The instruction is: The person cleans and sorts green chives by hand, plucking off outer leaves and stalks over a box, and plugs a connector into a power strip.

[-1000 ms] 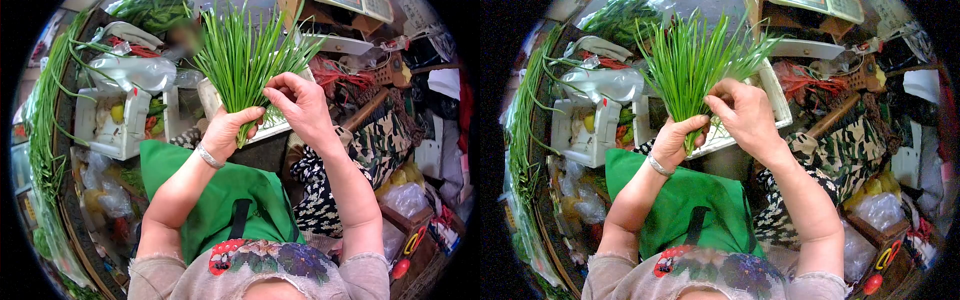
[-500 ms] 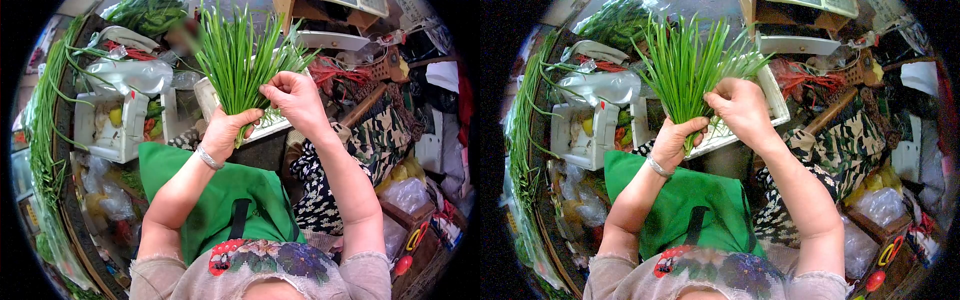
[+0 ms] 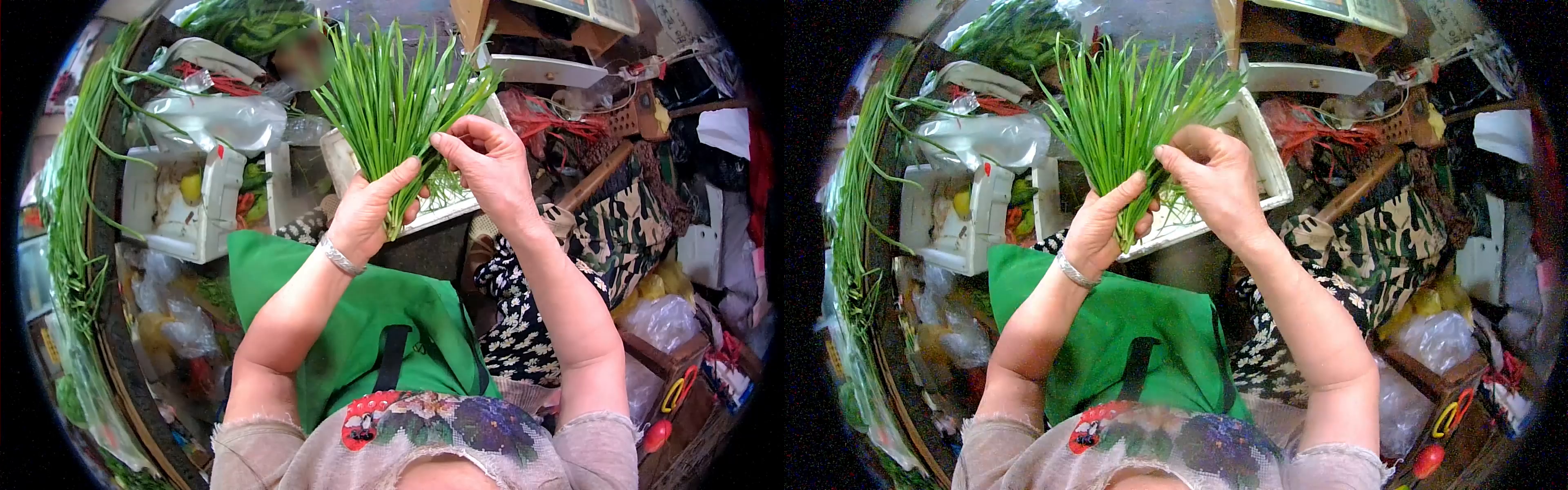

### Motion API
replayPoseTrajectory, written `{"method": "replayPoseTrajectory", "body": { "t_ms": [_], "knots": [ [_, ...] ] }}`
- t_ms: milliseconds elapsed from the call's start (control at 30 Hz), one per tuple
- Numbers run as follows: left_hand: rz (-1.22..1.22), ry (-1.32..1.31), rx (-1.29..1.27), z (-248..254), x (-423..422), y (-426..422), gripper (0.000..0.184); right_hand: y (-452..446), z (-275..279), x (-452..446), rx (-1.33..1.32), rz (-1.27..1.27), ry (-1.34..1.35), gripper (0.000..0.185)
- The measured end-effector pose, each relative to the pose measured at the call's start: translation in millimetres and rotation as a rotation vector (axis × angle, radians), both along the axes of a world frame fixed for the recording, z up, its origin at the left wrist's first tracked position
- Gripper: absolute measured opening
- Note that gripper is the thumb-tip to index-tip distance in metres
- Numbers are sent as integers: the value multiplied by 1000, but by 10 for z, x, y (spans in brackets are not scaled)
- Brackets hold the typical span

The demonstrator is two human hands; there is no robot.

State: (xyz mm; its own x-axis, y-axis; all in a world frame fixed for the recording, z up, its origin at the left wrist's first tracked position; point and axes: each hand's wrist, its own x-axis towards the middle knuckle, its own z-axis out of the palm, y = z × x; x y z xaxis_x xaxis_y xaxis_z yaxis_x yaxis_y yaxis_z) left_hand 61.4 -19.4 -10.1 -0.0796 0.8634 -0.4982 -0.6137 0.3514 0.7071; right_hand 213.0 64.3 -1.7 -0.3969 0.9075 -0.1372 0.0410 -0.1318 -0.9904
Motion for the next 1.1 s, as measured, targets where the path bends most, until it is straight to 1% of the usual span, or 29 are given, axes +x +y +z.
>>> {"method": "replayPoseTrajectory", "body": {
  "t_ms": [67,100,167,200,233,300,333,367,400,433,467,500,533,600,633,667,767,833,867,933,967,1033,1067,1100],
  "knots": [
    [7,27,3,32,-3,3,24,-34,0,-22,97,16,44,13],
    [11,55,4,47,-6,2,22,-52,3,-33,97,24,46,13],
    [37,73,8,67,-9,2,20,-95,13,-45,411,90,-22,11],
    [54,89,12,75,-15,2,17,-121,45,-60,527,101,-31,8],
    [56,89,12,80,-25,-1,17,-135,46,-63,527,104,-31,8],
    [70,103,22,85,-47,-12,20,-149,36,-64,653,149,-57,7],
    [74,102,20,95,-54,-8,20,-150,35,-68,661,124,-74,8],
    [69,181,11,108,-58,9,17,-166,62,-73,660,128,-74,8],
    [65,260,4,109,-66,19,13,-190,147,-71,600,133,-35,9],
    [74,257,1,86,-78,14,13,-207,232,-69,541,143,3,9],
    [84,208,-38,55,-90,2,18,-223,297,-72,521,117,17,9],
    [87,162,-77,40,-104,-4,24,-151,237,-40,563,102,15,2],
    [79,130,-107,47,-97,9,27,-68,241,8,386,51,50,7],
    [90,135,-71,53,-85,10,25,53,294,77,63,-71,91,19],
    [106,138,-31,55,-87,7,23,147,219,179,33,-19,38,18],
    [106,94,-36,56,-106,-2,24,196,133,211,80,56,-175,18],
    [94,98,-18,56,-122,-3,25,156,93,202,222,157,-534,19],
    [61,108,-26,42,-110,-14,25,135,192,131,254,145,-395,17],
    [34,120,-31,37,-106,-23,26,125,213,92,252,143,-399,17],
    [-10,146,-34,17,-101,-37,26,122,236,19,276,59,-204,21],
    [-48,173,-35,3,-89,-41,27,130,217,-2,275,54,-207,21],
    [-38,188,-33,-4,-30,-45,28,149,134,-37,466,80,-275,27],
    [-67,213,-43,3,-14,-52,29,144,103,-55,461,105,-271,33],
    [-94,239,-55,5,0,-59,30,145,62,-59,537,94,-320,27]
  ]
}}
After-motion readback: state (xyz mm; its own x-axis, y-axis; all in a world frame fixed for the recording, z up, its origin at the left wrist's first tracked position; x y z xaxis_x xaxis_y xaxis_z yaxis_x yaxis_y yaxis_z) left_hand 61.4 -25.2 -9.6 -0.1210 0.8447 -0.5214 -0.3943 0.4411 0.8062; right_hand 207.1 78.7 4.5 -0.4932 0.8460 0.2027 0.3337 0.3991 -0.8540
